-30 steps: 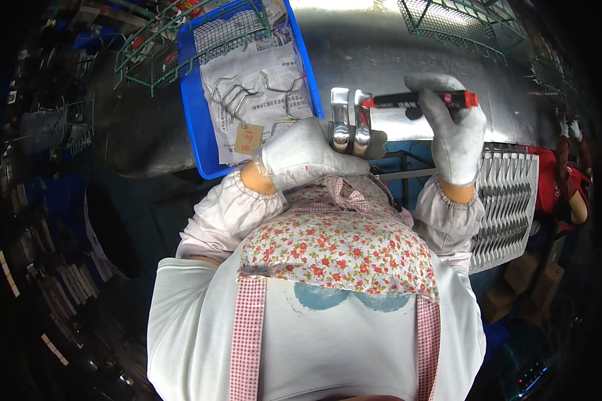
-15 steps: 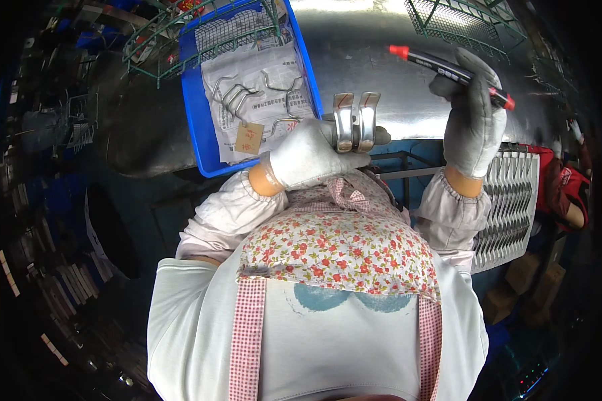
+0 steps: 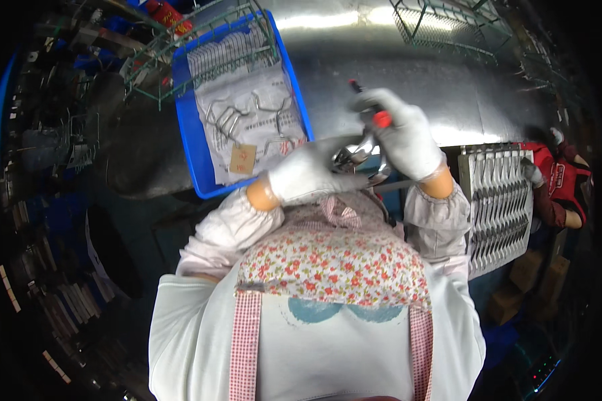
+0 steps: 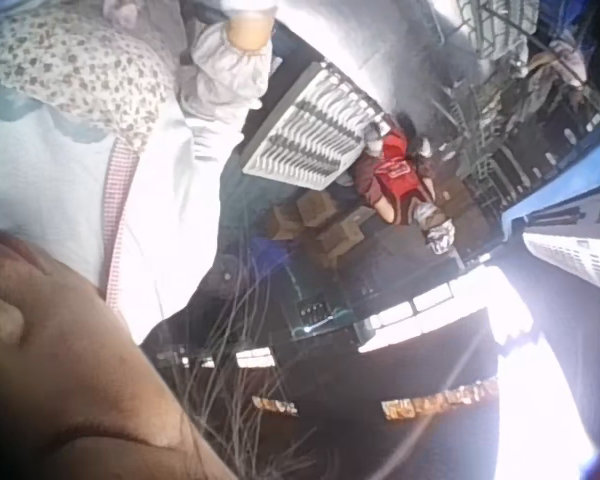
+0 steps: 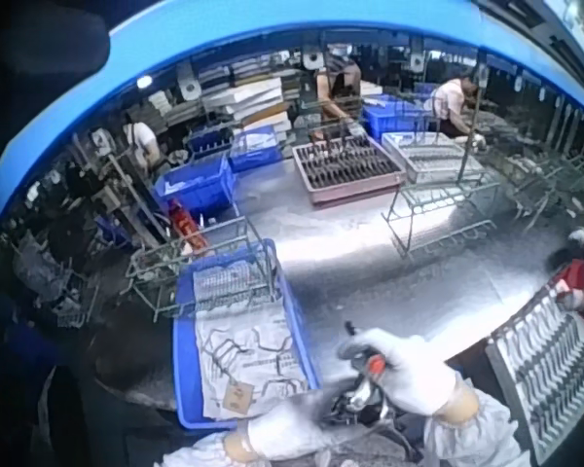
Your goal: The person holds metal parts, marks them using a marker pen, places them into a blue container, and carries the container away.
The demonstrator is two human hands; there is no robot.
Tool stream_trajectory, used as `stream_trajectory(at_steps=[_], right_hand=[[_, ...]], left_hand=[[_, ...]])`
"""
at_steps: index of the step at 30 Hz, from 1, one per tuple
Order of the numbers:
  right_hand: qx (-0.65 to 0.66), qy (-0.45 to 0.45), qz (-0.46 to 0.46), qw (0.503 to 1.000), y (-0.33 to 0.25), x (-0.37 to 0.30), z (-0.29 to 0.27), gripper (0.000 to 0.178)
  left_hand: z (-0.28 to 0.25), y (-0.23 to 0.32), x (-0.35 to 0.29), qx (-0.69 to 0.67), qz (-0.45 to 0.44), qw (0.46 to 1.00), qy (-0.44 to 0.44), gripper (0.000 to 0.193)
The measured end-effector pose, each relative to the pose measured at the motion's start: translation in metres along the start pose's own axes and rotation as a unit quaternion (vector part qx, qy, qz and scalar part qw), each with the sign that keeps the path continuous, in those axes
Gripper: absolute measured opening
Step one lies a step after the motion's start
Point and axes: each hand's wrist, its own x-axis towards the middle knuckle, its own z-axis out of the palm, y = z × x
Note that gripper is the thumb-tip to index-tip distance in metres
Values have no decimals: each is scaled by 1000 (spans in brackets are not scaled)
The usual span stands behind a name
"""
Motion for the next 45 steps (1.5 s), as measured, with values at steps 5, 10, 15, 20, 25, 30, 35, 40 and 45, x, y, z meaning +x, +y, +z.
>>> stream_trajectory(at_steps=[5, 10, 15, 20, 25, 30, 35, 40, 45], right_hand=[[389, 287, 108, 869, 2, 0, -18, 19], [466, 373, 113, 794, -8, 10, 16, 22], [413, 367, 103, 827, 4, -3, 50, 22], [284, 346, 102, 889, 26, -13, 49, 26], [214, 309, 54, 925, 10, -18, 17, 36], [197, 340, -73, 917, -18, -18, 4, 35], [222, 288, -164, 917, -28, -31, -2, 30], [164, 324, -83, 928, -42, -34, 1, 19], [173, 349, 11, 921, -53, -31, 6, 19]], left_hand=[[-7, -37, -8, -248, -151, 941, 174, 28], [28, -12, 8, -139, 57, 975, 162, 55], [28, 7, 32, -242, 77, 948, 194, 55], [-8, 22, 18, -464, -3, 875, 140, 29], [-9, 17, 0, -236, -13, 972, 17, 22], [-8, 3, -8, -183, 26, 983, -2, 23], [-23, 8, -14, -154, -37, 987, -38, 25], [-31, 7, -18, -208, -80, 970, -99, 32], [-36, 9, -22, -284, -97, 946, -121, 42]])
